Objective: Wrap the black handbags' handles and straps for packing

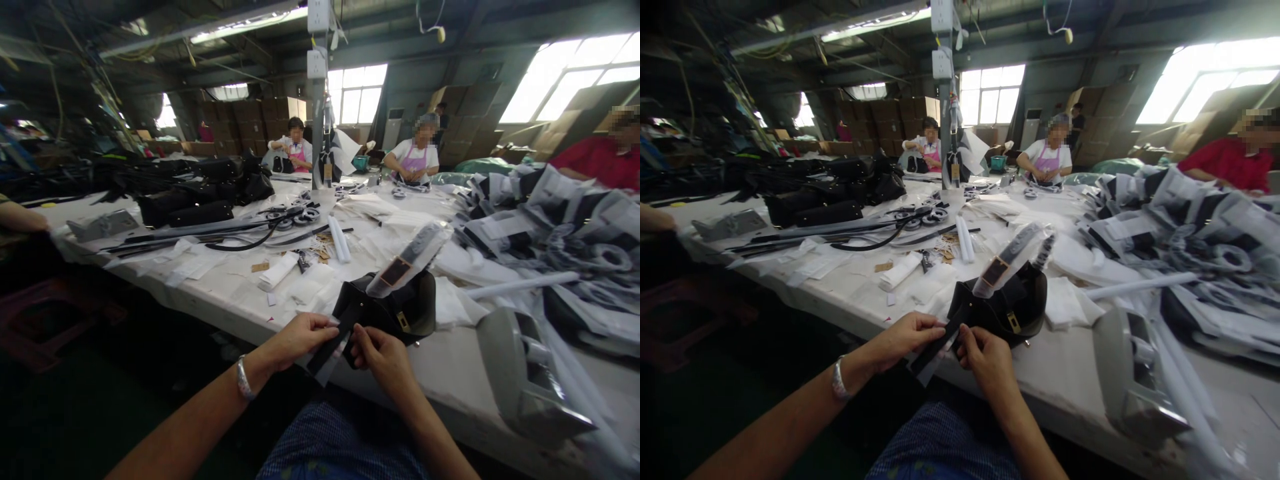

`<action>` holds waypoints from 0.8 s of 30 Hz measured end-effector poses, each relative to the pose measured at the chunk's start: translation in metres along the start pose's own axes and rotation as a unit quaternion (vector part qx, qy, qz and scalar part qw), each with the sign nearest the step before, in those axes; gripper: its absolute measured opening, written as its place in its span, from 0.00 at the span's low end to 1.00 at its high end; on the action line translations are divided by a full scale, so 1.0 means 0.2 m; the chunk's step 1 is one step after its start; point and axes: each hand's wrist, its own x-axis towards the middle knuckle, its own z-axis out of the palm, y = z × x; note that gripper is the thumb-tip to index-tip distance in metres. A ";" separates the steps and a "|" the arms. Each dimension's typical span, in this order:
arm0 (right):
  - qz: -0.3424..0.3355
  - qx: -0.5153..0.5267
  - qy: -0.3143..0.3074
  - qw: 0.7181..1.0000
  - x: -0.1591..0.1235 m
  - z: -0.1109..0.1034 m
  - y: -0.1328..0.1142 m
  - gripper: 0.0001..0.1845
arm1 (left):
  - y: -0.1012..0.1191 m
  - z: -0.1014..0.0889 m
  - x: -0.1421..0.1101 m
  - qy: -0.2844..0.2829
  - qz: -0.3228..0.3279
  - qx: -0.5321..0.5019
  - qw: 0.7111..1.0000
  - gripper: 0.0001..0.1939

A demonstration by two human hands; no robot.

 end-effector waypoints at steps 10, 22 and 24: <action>0.111 0.380 -0.060 0.916 -0.08 0.09 0.04 0.22 | -0.01 0.02 -0.01 -0.030 0.002 -0.084 0.996 0.26; 0.105 0.422 0.113 0.893 -0.07 0.18 0.04 0.23 | -0.07 -0.03 0.03 0.012 0.031 0.026 0.999 0.32; 0.100 0.411 0.073 0.903 -0.07 0.17 0.03 0.23 | -0.08 -0.03 0.03 0.002 0.035 0.024 0.999 0.31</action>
